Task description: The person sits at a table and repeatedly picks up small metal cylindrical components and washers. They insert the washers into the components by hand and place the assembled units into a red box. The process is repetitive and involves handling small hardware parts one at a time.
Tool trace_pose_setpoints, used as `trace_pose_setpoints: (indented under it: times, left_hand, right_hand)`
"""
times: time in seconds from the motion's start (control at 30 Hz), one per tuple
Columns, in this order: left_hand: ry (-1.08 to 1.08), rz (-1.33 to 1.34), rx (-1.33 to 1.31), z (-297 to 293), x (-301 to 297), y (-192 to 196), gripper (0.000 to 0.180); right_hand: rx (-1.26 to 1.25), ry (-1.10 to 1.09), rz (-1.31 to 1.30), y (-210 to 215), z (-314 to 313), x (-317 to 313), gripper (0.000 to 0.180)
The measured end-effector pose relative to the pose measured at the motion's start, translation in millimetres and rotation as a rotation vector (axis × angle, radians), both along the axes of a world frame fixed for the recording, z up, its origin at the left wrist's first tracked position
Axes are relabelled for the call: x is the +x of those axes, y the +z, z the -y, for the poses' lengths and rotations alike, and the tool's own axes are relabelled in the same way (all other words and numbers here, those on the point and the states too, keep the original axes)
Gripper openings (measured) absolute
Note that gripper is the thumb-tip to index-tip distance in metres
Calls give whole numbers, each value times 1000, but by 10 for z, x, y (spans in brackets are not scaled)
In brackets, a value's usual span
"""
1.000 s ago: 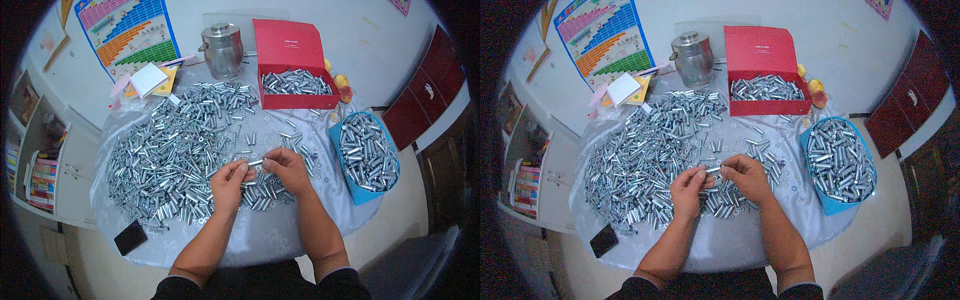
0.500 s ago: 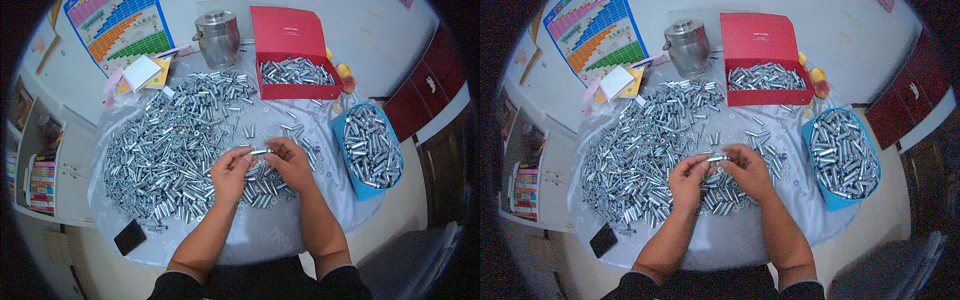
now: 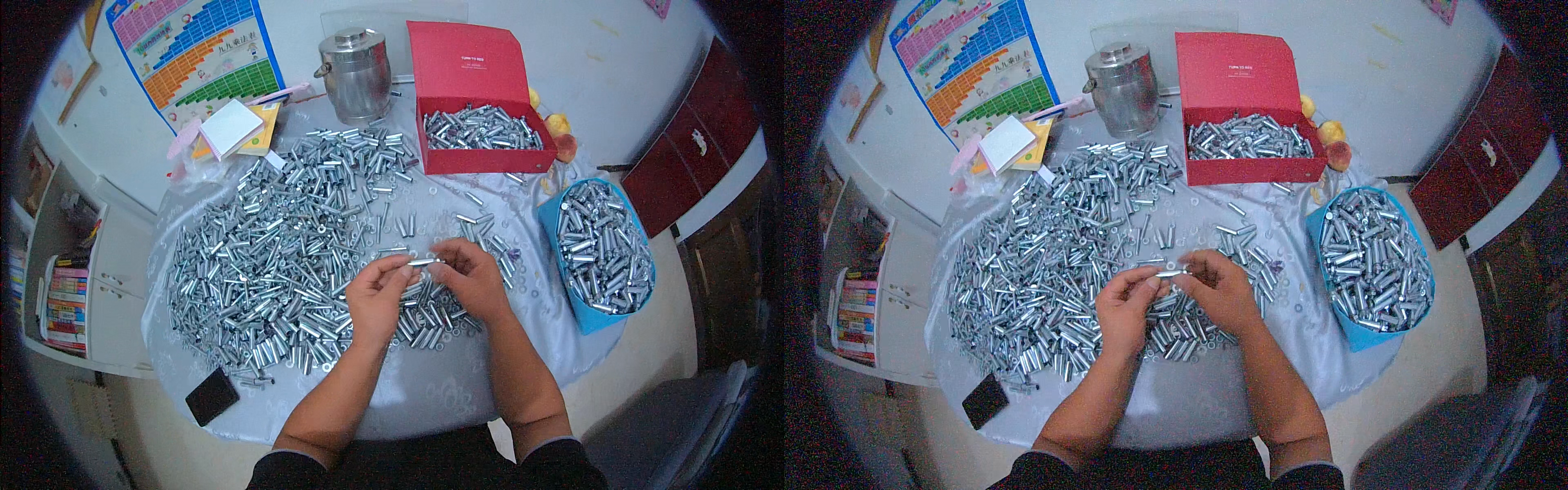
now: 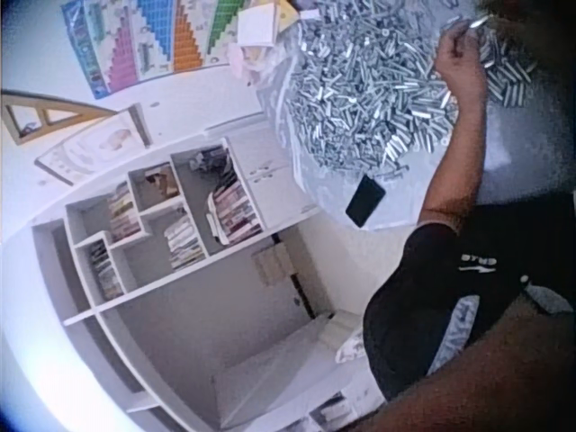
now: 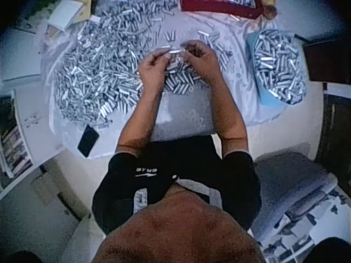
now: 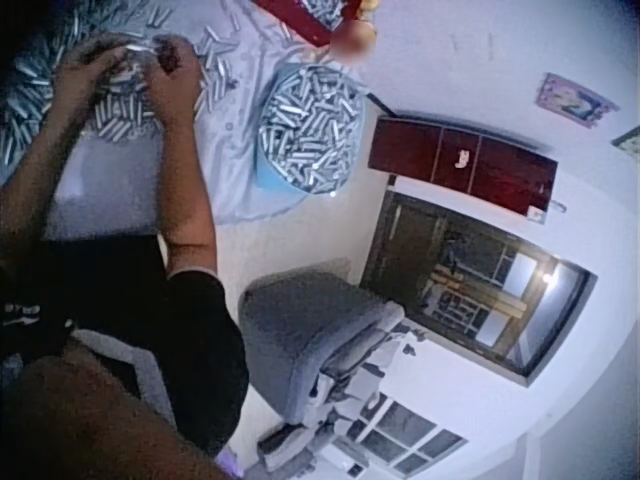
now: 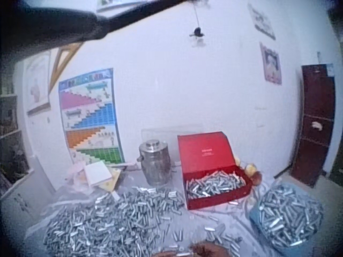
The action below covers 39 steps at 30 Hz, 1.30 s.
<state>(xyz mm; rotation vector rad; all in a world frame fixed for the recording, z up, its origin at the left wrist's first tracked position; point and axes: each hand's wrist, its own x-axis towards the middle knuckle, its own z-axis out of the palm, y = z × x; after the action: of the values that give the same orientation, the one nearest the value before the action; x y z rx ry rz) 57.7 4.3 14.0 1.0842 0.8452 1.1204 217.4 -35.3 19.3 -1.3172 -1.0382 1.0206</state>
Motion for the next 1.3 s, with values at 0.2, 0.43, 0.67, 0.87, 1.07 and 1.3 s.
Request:
trace_pose_setpoints:
  times: [0.2,0.43,0.67,0.87,1.07,1.3]
  left_hand:
    - [-1,55,-12,-53,59,87,16]
    - [-40,93,53,-230,186,222,25]
    - [-58,73,-12,-264,130,116,23]
    - [24,154,-92,-331,80,116,20]
    - [123,178,-132,-424,13,36,17]
    - [172,194,-100,-434,-102,13,15]
  right_hand:
    - [52,-36,-100,23,-47,9,16]
    - [99,-301,-182,146,-377,85,18]
    - [253,-541,-143,-47,-1352,696,22]
    - [220,-469,-101,-145,-1569,806,32]
    - [32,-192,586,-275,-1262,504,24]
    - [-103,58,1041,-207,-1175,171,29]
